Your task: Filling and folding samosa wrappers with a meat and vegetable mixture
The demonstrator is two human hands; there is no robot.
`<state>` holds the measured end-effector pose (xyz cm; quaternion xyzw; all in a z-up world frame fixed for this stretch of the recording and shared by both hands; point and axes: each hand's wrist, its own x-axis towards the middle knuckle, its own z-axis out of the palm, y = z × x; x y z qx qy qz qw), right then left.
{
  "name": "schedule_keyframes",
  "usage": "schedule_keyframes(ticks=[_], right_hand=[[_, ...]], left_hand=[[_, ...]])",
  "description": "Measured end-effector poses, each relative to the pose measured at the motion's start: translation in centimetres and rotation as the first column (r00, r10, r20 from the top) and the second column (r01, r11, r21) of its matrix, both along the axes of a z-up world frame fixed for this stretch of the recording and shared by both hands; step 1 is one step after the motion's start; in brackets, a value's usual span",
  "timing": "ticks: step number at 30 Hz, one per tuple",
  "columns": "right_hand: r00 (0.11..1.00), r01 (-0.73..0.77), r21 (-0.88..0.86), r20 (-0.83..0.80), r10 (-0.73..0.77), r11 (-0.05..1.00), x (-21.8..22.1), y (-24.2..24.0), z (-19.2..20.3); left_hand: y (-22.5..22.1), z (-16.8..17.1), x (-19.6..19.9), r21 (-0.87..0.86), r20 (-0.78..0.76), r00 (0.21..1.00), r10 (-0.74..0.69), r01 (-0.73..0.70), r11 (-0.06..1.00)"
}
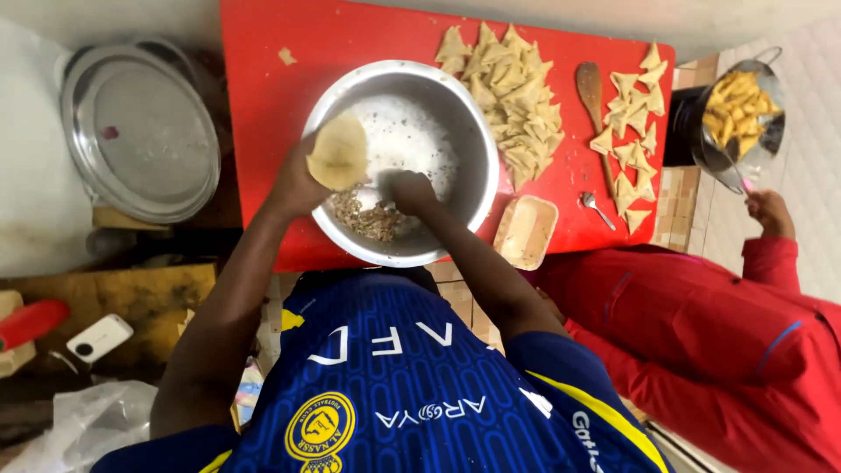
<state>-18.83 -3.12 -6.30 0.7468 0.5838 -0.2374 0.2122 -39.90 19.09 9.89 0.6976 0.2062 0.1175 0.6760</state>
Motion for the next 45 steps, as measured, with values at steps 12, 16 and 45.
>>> schedule_keyframes(ticks=[12,16,45], right_hand=[[0.796,0.175,0.046,-0.594,-0.114,0.983,2.2,-1.3,-4.0],[0.598,0.385,0.107,-0.786,-0.159,0.917,3.6,-2.3,9.1],[0.640,0.656,0.238,-0.679,-0.361,0.716,1.8,0.1,28.2]], left_hand=[[1.2,-5.2,-1.6,-0.200,0.160,0.935,0.315,-0.282,0.938],[0.4,-6.2,-1.2,-0.097,0.106,0.963,0.248,-0.238,0.966],[-3.5,0.6,3.1,-0.048,0.088,0.987,-0.132,0.137,0.989]])
